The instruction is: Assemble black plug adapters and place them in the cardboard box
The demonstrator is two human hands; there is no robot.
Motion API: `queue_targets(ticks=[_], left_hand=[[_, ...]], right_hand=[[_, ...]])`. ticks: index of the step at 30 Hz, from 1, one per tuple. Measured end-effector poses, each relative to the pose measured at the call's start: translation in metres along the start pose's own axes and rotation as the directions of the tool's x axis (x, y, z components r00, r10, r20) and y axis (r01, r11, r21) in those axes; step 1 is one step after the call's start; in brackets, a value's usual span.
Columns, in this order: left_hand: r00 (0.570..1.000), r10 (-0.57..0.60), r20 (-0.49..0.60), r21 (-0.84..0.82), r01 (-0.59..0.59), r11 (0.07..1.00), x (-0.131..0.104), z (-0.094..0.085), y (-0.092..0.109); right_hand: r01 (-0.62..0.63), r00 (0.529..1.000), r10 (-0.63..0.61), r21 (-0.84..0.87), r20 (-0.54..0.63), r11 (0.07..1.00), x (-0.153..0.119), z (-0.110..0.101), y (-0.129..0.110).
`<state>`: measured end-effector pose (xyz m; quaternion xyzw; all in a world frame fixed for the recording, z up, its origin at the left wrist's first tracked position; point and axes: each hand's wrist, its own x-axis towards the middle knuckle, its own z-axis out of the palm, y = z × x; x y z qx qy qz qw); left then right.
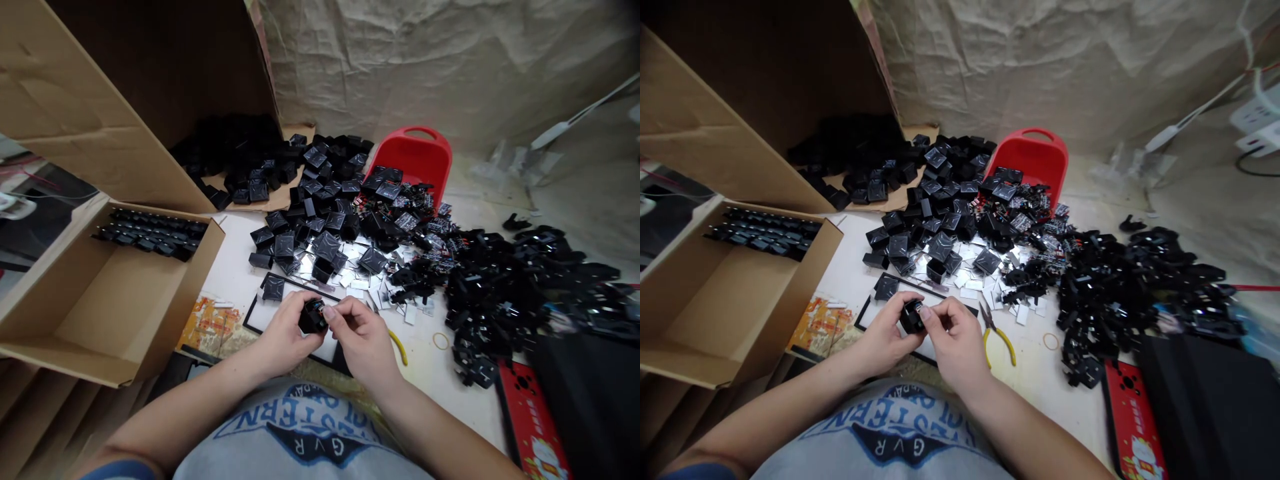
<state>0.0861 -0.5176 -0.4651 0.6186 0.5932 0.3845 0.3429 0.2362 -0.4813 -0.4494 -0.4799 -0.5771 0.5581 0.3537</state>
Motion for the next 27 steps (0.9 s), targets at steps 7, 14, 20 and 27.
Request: queue_targets(ticks=[7, 14, 20, 27], left_hand=[[0.983, 0.178, 0.04, 0.054, -0.18, 0.982, -0.001, -0.007, 0.0], [0.9, 0.431, 0.072, 0.152, -0.437, 0.887, -0.008, 0.006, 0.006], [0.97, 0.228, 0.081, 0.172, -0.238, 0.956, 0.002, 0.013, -0.004], [0.966, -0.138, 0.219, -0.01, 0.143, 0.99, 0.005, 0.008, -0.013]], right_hand=[[-0.246, 0.95, 0.177, 0.265, 0.259, 0.932, 0.005, -0.001, 0.013], [0.006, 0.972, -0.104, 0.425, 0.209, 0.905, -0.021, 0.013, 0.03], [0.156, 0.942, -0.152, 0.011, 0.298, 0.988, 0.007, -0.033, 0.03], [-0.209, 0.977, 0.046, -0.87, -0.21, 0.446, 0.031, -0.141, 0.03]])
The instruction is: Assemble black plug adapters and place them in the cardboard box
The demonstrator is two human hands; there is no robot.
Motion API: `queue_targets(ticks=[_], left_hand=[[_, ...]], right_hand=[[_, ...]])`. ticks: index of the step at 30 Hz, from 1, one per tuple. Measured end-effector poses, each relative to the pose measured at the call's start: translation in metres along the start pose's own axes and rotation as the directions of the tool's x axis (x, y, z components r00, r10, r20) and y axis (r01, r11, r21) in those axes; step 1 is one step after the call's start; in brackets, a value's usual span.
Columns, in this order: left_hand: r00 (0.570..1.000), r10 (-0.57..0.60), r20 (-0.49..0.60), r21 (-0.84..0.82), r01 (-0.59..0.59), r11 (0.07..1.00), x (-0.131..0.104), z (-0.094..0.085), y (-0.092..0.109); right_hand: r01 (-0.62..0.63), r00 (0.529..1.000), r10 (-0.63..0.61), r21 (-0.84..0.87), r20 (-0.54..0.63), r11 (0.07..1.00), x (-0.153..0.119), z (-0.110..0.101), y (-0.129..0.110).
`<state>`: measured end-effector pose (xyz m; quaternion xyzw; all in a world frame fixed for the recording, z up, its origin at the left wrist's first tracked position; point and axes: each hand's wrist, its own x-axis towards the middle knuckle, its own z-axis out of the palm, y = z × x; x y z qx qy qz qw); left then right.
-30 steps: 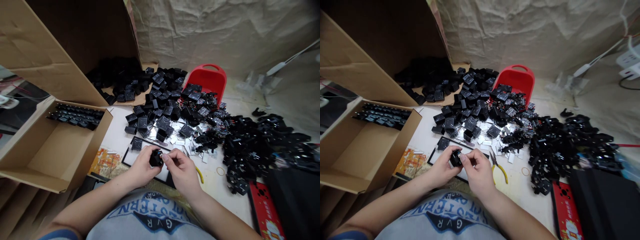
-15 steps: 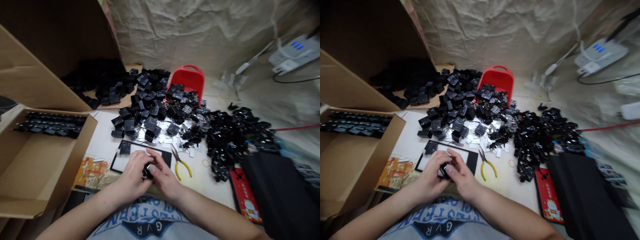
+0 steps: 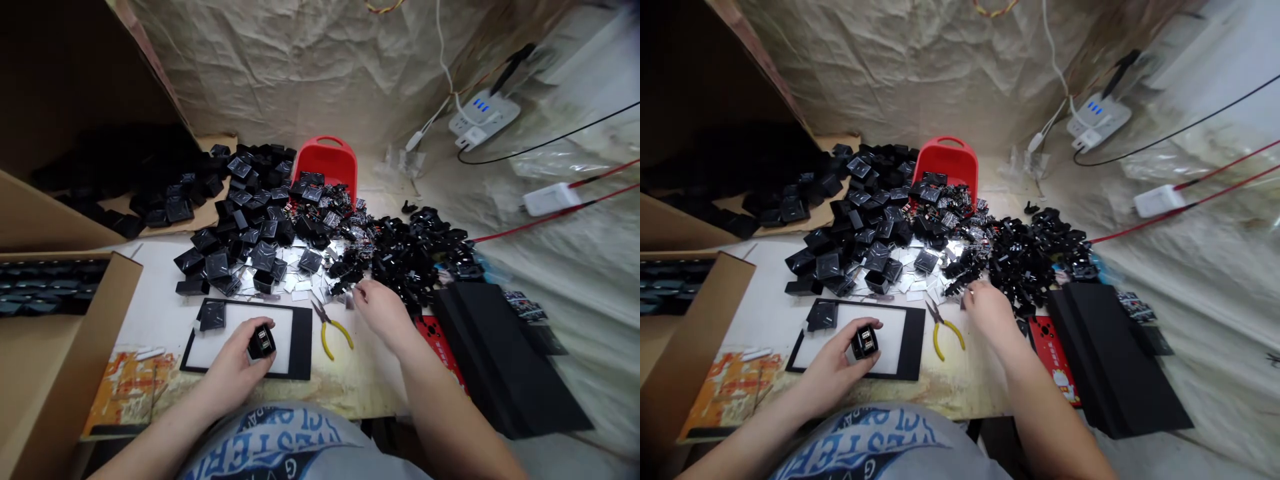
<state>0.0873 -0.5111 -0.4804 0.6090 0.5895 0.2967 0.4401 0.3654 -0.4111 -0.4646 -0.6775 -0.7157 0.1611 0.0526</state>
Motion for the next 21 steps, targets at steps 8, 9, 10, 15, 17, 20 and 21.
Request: queue_targets(ticks=[8, 9, 10, 15, 17, 20, 21], left_hand=[[0.999, 0.031, 0.022, 0.004, -0.031, 1.0, 0.0, 0.006, 0.01], [0.999, 0.04, 0.023, 0.003, -0.041, 0.999, 0.0, 0.005, 0.009], [0.999, 0.045, 0.02, 0.001, -0.045, 0.999, -0.001, 0.005, 0.009], [0.999, -0.047, -0.01, -0.1, 0.045, 0.994, 0.001, 0.001, 0.013], [0.994, -0.106, 0.039, -0.19, 0.112, 0.975, 0.005, 0.0, 0.019], [0.987, -0.13, 0.098, -0.321, 0.155, 0.934, 0.013, -0.002, 0.027], [0.987, -0.115, 0.109, -0.369, 0.148, 0.918, 0.014, -0.003, 0.029]], right_hand=[[-0.064, 0.991, 0.054, -0.082, -0.119, 0.995, 0.017, 0.018, 0.017], [-0.042, 0.993, 0.033, -0.075, -0.113, 0.996, 0.02, 0.018, 0.018], [-0.029, 0.993, 0.021, -0.065, -0.116, 0.997, 0.021, 0.017, 0.019], [0.123, 0.976, -0.09, 0.159, -0.198, 0.98, 0.009, 0.008, 0.004], [0.376, 0.924, -0.331, 0.308, -0.19, 0.874, -0.004, 0.008, -0.018], [0.676, 0.721, -0.661, 0.42, -0.207, 0.606, -0.026, 0.015, -0.056], [0.709, 0.68, -0.694, 0.454, -0.237, 0.54, -0.032, 0.017, -0.066]])
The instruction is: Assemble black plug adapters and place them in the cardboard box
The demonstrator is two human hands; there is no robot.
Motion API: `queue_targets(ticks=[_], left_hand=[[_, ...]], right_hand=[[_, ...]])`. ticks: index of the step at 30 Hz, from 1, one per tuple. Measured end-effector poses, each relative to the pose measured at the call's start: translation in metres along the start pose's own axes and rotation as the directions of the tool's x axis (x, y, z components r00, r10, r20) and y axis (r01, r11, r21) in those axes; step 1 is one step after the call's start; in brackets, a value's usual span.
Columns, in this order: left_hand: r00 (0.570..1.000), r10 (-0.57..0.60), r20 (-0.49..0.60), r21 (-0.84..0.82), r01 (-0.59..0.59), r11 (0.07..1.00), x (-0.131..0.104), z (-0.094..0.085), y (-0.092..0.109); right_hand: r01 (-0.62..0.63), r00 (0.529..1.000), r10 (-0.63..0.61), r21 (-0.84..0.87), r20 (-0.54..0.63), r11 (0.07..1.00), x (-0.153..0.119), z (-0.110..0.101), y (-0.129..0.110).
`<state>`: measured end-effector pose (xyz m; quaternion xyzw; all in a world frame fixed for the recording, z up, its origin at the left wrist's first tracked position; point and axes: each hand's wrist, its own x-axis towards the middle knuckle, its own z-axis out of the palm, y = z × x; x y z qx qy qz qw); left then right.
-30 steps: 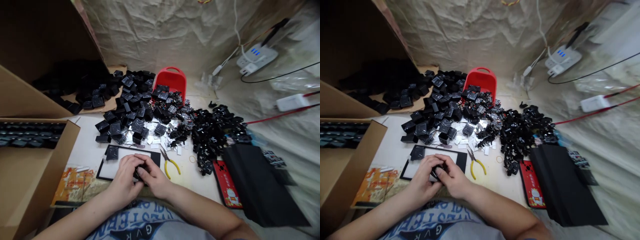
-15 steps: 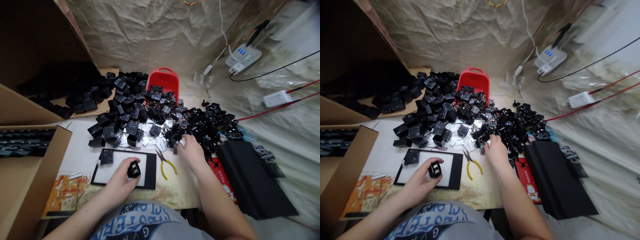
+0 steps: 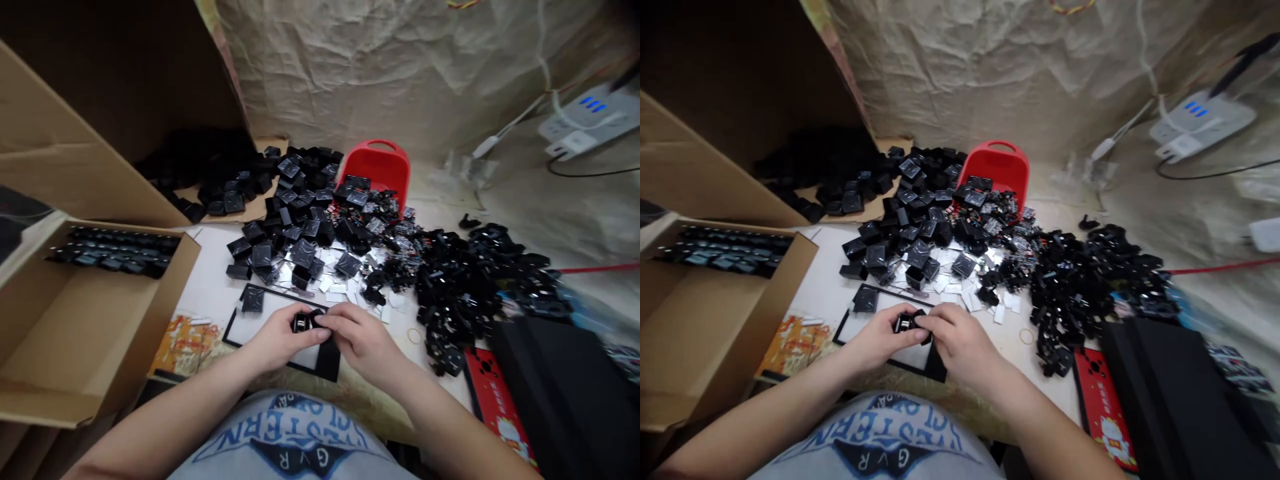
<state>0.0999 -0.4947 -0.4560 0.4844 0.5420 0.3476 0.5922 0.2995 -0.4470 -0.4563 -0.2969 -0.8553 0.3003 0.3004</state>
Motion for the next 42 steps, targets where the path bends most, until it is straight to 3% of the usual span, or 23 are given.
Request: queue_targets(ticks=[2, 4, 6, 8, 10, 14, 18, 21, 24, 29, 36, 39, 42], left_hand=[[0.999, 0.042, 0.034, -0.104, -0.038, 0.994, -0.001, -0.002, 0.002], [0.996, 0.074, 0.058, -0.16, -0.063, 0.985, -0.005, -0.006, 0.003], [0.988, 0.092, 0.126, -0.154, -0.072, 0.985, -0.01, -0.011, 0.003], [0.972, 0.084, 0.219, -0.114, -0.06, 0.992, -0.013, -0.015, 0.003], [0.972, 0.068, 0.224, -0.043, -0.06, 0.997, -0.014, -0.018, 0.003], [0.995, 0.093, 0.031, 0.157, -0.097, 0.983, -0.015, -0.015, 0.003], [0.958, 0.276, -0.082, 0.341, -0.234, 0.911, -0.015, -0.01, -0.003], [0.93, 0.353, -0.102, 0.422, -0.281, 0.862, -0.015, -0.007, -0.009], [0.914, 0.389, -0.117, 0.504, -0.283, 0.816, -0.019, -0.006, -0.012], [0.895, 0.433, -0.106, 0.603, -0.288, 0.744, -0.029, 0.0, -0.008], [0.891, 0.442, -0.107, 0.748, -0.221, 0.626, -0.04, 0.012, -0.001], [0.889, 0.437, -0.136, 0.752, -0.195, 0.63, -0.042, 0.012, -0.001], [0.914, 0.376, -0.149, 0.727, -0.156, 0.669, -0.046, 0.004, 0.0]], right_hand=[[-0.015, 0.996, 0.025, 0.113, -0.082, 0.993, 0.005, 0.013, -0.012], [-0.141, 0.978, 0.173, 0.249, -0.115, 0.958, 0.009, 0.021, -0.019], [-0.305, 0.945, 0.327, 0.401, 0.014, 0.864, 0.011, 0.027, -0.022], [-0.444, 0.894, 0.405, 0.498, 0.192, 0.744, 0.012, 0.031, -0.024], [-0.499, 0.864, 0.448, 0.516, 0.231, 0.696, 0.012, 0.033, -0.025], [-0.418, 0.894, 0.449, 0.347, -0.008, 0.839, 0.008, 0.031, -0.026], [-0.282, 0.944, 0.301, 0.143, -0.133, 0.949, 0.009, 0.033, -0.028], [-0.143, 0.977, 0.143, 0.012, -0.161, 0.99, 0.01, 0.041, -0.031], [-0.075, 0.986, 0.061, -0.084, -0.158, 0.994, 0.009, 0.049, -0.032], [-0.043, 0.995, 0.043, -0.005, -0.088, 0.999, 0.001, 0.053, -0.03], [-0.016, 0.985, 0.015, -0.008, -0.17, 1.0, -0.014, 0.072, -0.026], [-0.012, 0.978, -0.002, -0.062, -0.21, 0.998, -0.017, 0.081, -0.025], [-0.007, 0.987, -0.009, -0.093, -0.163, 0.996, -0.007, 0.083, -0.028]])
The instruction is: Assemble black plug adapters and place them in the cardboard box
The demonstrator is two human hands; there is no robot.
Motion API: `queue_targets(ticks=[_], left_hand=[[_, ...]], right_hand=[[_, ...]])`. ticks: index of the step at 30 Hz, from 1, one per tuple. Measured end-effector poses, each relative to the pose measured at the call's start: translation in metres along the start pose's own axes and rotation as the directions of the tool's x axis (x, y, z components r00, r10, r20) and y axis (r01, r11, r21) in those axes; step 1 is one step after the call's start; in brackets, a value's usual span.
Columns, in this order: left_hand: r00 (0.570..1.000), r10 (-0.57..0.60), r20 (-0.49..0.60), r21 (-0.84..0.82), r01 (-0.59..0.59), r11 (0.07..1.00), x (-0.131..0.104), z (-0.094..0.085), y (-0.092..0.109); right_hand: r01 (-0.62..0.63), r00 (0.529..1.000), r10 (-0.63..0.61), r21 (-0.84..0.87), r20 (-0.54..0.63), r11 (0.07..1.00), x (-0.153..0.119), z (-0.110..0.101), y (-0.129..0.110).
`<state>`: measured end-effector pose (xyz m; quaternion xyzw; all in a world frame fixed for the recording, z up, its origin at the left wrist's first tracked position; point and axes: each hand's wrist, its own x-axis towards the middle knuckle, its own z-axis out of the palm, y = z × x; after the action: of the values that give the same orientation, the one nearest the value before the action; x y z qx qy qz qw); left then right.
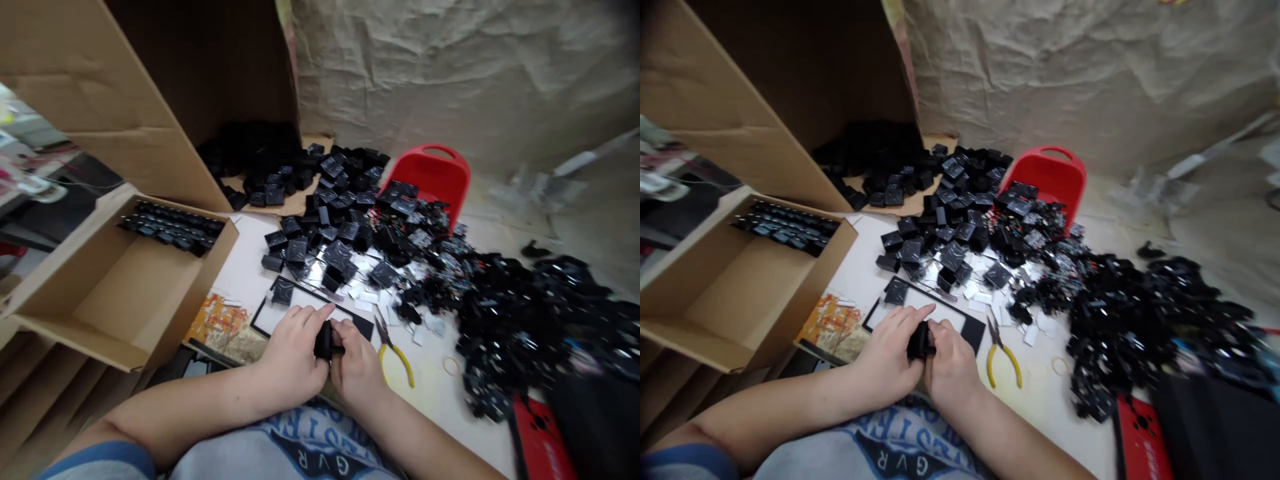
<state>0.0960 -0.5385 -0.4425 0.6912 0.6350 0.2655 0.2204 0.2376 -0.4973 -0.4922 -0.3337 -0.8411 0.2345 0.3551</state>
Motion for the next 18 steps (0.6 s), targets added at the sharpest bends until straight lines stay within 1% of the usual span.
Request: queue_targets(ticks=[2, 3, 4, 5, 6, 7, 8, 9, 10, 11, 12, 13, 14, 15, 17, 18], left_hand=[[0.998, -0.025, 0.057, -0.011, 0.025, 1.0, 0.0, -0.013, -0.005], [0.997, -0.023, 0.073, 0.0, 0.023, 1.0, 0.0, -0.022, -0.009], [0.998, -0.021, 0.061, 0.029, 0.019, 0.999, 0.0, -0.035, -0.015], [1.0, -0.023, 0.014, 0.072, 0.022, 0.997, 0.0, -0.049, -0.022], [0.998, -0.03, -0.058, 0.12, 0.037, 0.992, 0.0, -0.066, -0.032], [0.987, -0.051, -0.149, 0.161, 0.076, 0.984, -0.002, -0.084, -0.043], [0.964, -0.095, -0.247, 0.182, 0.143, 0.973, -0.004, -0.104, -0.056], [0.94, -0.156, -0.302, 0.183, 0.218, 0.959, -0.007, -0.123, -0.07], [0.904, -0.246, -0.35, 0.172, 0.32, 0.932, -0.01, -0.14, -0.085], [0.854, -0.351, -0.383, 0.164, 0.437, 0.884, -0.013, -0.156, -0.1], [0.821, -0.434, -0.371, 0.188, 0.524, 0.831, -0.015, -0.168, -0.114], [0.806, -0.479, -0.349, 0.232, 0.569, 0.789, -0.015, -0.176, -0.127], [0.799, -0.503, -0.328, 0.263, 0.589, 0.764, -0.015, -0.181, -0.139], [0.803, -0.512, -0.306, 0.301, 0.592, 0.748, -0.014, -0.182, -0.149], [0.817, -0.497, -0.292, 0.37, 0.575, 0.73, -0.008, -0.177, -0.163], [0.824, -0.484, -0.295, 0.407, 0.566, 0.717, -0.004, -0.172, -0.167]], right_hand=[[-0.031, 0.995, 0.025, 0.057, 0.096, 0.998, 0.015, -0.003, -0.005], [-0.066, 0.987, 0.048, 0.114, 0.154, 0.991, 0.023, -0.006, -0.009], [-0.116, 0.974, 0.076, 0.179, 0.214, 0.977, 0.032, -0.009, -0.012], [-0.169, 0.96, 0.105, 0.24, 0.259, 0.956, 0.04, -0.013, -0.014], [-0.216, 0.951, 0.135, 0.287, 0.279, 0.933, 0.047, -0.017, -0.015], [-0.253, 0.946, 0.166, 0.318, 0.277, 0.914, 0.052, -0.02, -0.015], [-0.284, 0.944, 0.2, 0.336, 0.264, 0.898, 0.055, -0.023, -0.013], [-0.312, 0.94, 0.235, 0.344, 0.247, 0.886, 0.057, -0.026, -0.011], [-0.341, 0.933, 0.268, 0.348, 0.241, 0.873, 0.057, -0.027, -0.007], [-0.374, 0.921, 0.3, 0.35, 0.248, 0.859, 0.055, -0.028, -0.002], [-0.405, 0.908, 0.327, 0.351, 0.262, 0.844, 0.052, -0.028, 0.003], [-0.432, 0.896, 0.348, 0.354, 0.277, 0.829, 0.049, -0.027, 0.007], [-0.453, 0.885, 0.364, 0.355, 0.292, 0.818, 0.045, -0.026, 0.012], [-0.469, 0.876, 0.375, 0.351, 0.305, 0.81, 0.041, -0.025, 0.015], [-0.48, 0.868, 0.384, 0.332, 0.316, 0.812, 0.034, -0.023, 0.02], [-0.473, 0.87, 0.379, 0.316, 0.317, 0.822, 0.031, -0.023, 0.022]])
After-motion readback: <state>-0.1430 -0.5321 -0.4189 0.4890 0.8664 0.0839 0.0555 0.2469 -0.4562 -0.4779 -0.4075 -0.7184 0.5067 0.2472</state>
